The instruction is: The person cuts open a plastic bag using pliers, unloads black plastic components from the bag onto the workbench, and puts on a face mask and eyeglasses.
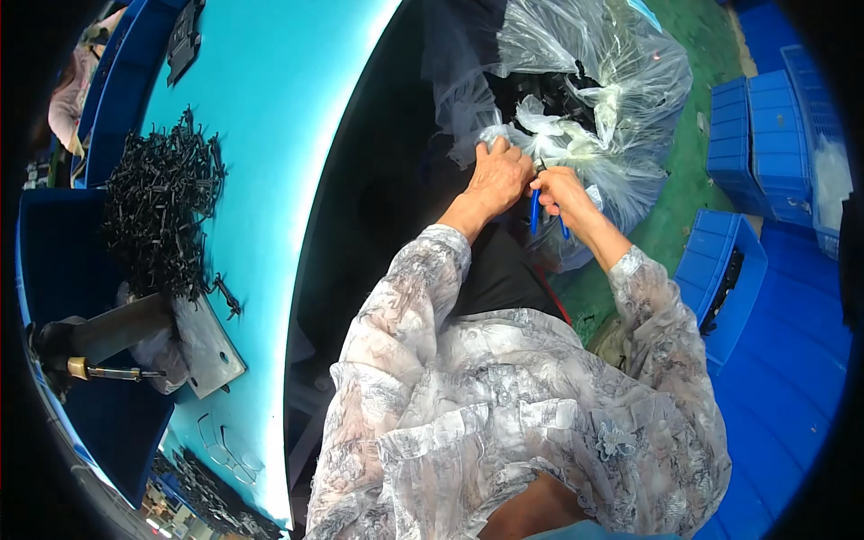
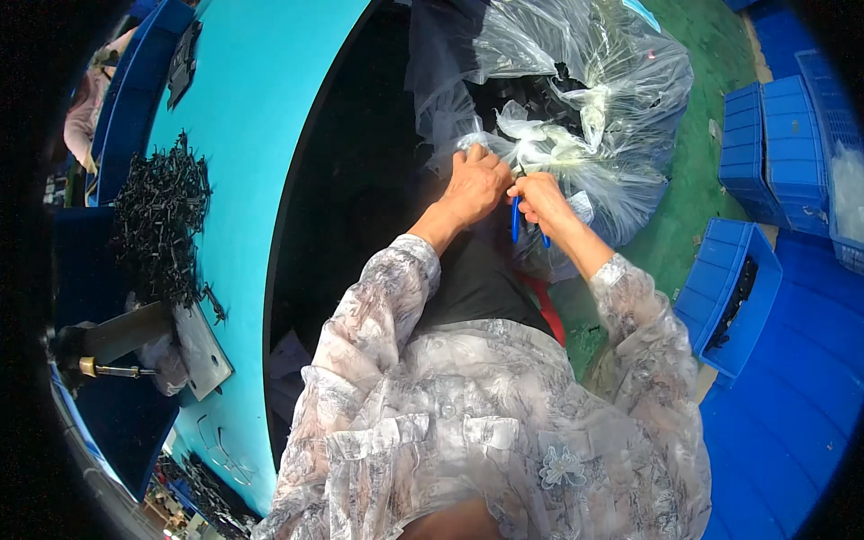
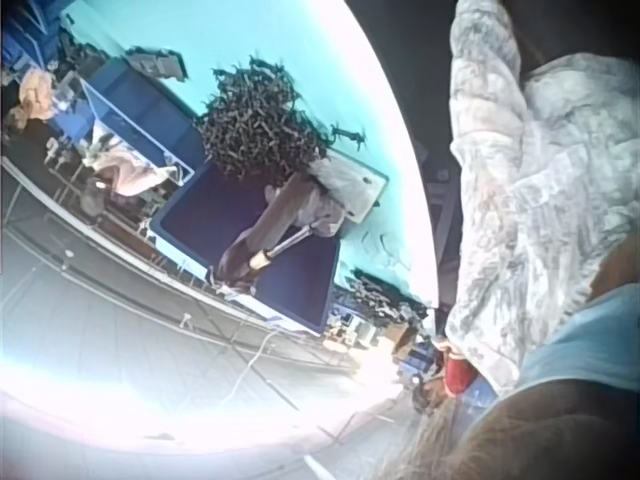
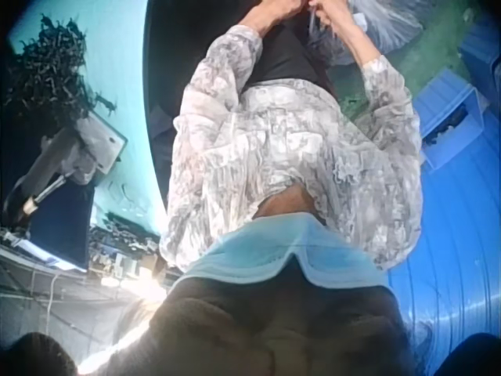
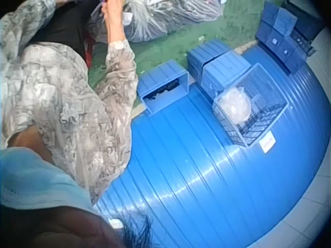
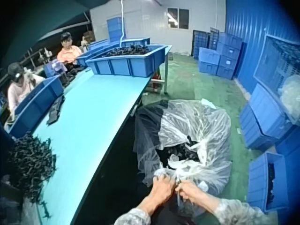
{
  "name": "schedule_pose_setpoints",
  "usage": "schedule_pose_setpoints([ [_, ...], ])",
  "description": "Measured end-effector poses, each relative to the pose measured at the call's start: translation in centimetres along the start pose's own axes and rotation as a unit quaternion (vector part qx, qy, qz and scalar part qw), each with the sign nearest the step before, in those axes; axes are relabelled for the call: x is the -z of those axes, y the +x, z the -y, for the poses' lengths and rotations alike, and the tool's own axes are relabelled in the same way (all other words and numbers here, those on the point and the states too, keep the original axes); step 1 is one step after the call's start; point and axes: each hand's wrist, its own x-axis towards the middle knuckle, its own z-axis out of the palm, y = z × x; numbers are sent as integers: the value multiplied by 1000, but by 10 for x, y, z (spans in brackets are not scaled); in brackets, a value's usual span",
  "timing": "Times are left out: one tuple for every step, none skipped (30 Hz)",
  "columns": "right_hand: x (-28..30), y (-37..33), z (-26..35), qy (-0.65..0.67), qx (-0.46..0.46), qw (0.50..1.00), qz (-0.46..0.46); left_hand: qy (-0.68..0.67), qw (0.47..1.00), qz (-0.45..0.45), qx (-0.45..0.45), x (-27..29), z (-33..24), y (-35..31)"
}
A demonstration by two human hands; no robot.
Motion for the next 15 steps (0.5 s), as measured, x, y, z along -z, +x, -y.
schedule_pose_setpoints([
  [2, -1, 3, -15, -18, 1000, 20, 4, 1000, -6, -1, 0, 0, 0],
  [5, -3, 8, -30, -21, 999, 36, 7, 1000, -13, -1, 0, -1, 0],
  [10, -1, 10, -73, -17, 995, 60, 7, 1000, -13, 0, 1, -2, -1],
  [14, 0, 12, -115, -14, 990, 85, 7, 1000, -21, 1, 1, -2, -1],
  [21, -4, 14, -153, -18, 981, 115, 7, 1000, -30, 1, 1, -3, -2],
  [23, -7, 14, -155, -18, 981, 116, 6, 1000, -31, 3, 2, -4, -2],
  [24, -10, 14, -102, -22, 985, 139, 7, 999, -30, 11, 1, -5, -2],
  [25, -13, 13, -48, -25, 985, 162, 8, 999, -30, 18, 2, -6, -2],
  [26, -14, 12, -30, -17, 982, 185, 8, 999, -30, 20, 2, -6, -2],
  [23, -18, 8, -7, -28, 984, 174, 12, 999, -28, 21, 3, -6, -3],
  [20, -21, 6, 16, -38, 986, 162, 17, 999, -26, 22, 4, -6, -4],
  [21, -19, 1, -7, -26, 988, 155, 17, 999, -26, 20, 4, -7, -4],
  [21, -17, -2, -6, -25, 988, 154, 20, 999, -22, 18, 3, -7, -4],
  [20, -16, -5, -15, -24, 991, 131, 23, 999, -18, 16, 3, -8, -4],
  [17, -15, -7, -25, -22, 993, 109, 23, 999, -18, 16, 2, -8, -4],
])
